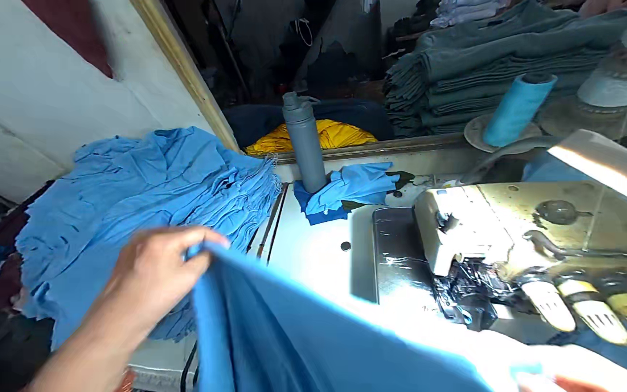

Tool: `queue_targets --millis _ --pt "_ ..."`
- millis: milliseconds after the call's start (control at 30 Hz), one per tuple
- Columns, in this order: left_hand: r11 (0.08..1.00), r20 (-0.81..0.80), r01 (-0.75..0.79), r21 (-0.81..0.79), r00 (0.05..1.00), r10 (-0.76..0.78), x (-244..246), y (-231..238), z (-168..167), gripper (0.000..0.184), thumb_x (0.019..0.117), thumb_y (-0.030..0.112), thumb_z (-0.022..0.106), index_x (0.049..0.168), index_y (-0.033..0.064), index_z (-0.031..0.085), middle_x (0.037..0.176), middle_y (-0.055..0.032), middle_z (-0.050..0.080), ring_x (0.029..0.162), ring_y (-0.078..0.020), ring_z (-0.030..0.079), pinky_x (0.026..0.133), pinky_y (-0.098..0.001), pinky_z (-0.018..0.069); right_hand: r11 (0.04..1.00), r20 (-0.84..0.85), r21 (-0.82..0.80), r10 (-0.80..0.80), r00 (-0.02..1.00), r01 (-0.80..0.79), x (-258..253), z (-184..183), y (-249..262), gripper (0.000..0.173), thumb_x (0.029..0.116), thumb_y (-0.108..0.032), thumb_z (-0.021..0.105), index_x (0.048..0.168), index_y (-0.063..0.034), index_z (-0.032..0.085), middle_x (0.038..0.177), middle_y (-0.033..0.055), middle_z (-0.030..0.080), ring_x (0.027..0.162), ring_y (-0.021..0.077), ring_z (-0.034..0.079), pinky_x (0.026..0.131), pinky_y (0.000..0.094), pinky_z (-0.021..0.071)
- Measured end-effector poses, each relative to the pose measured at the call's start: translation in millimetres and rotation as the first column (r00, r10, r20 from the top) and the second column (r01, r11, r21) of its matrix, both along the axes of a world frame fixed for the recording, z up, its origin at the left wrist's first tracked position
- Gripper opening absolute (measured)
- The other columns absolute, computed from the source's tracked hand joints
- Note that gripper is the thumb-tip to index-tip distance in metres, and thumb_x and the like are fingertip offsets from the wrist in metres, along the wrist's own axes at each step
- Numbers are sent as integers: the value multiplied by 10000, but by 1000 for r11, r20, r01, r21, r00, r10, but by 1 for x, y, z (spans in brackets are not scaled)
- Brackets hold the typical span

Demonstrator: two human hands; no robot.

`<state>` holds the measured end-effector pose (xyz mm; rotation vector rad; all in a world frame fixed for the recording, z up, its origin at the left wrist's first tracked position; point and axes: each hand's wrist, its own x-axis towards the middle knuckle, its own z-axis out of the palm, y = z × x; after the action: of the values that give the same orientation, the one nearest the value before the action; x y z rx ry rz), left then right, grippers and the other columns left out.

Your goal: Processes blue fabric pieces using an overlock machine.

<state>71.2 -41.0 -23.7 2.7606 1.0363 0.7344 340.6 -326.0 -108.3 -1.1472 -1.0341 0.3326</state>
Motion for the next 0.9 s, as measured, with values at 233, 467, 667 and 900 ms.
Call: queue_targets --millis 233,467,667,900 --pt "556 342 624 -549 775 -532 132 -72 -45 369 984 219 640 1292 23 693 1231 -59 721 1163 -54 646 1041 -287 504 999 -46 7 31 998 -31 -21 -25 56 74 908 38 665 943 0 718 910 -46 756 819 -37 696 761 159 604" --pt "604 490 643 -472 760 -426 132 -75 -68 59 879 94 738 820 92 748 849 58 711 882 13 657 836 -169 539 1000 -65 31 -2 998 4 -22 -36 65 53 923 -20 672 950 -14 718 862 -49 744 760 -54 670 696 120 577" --pt "715 574 667 -209 676 -463 119 -77 -47 95 924 -31 633 963 24 700 865 19 707 764 -1 650 708 -138 558 995 -210 89 -26 977 46 -30 -47 60 304 907 -123 740 1196 -69 663 1076 46 777 976 155 756 864 276 628" --pt "639 518 762 -100 588 -621 107 -81 -12 42 938 55 680 917 29 706 905 5 700 861 -36 674 772 -164 573 983 -83 164 97 992 -82 -56 -63 54 495 881 -190 809 1317 -69 607 1274 16 699 1158 112 677 999 305 580"
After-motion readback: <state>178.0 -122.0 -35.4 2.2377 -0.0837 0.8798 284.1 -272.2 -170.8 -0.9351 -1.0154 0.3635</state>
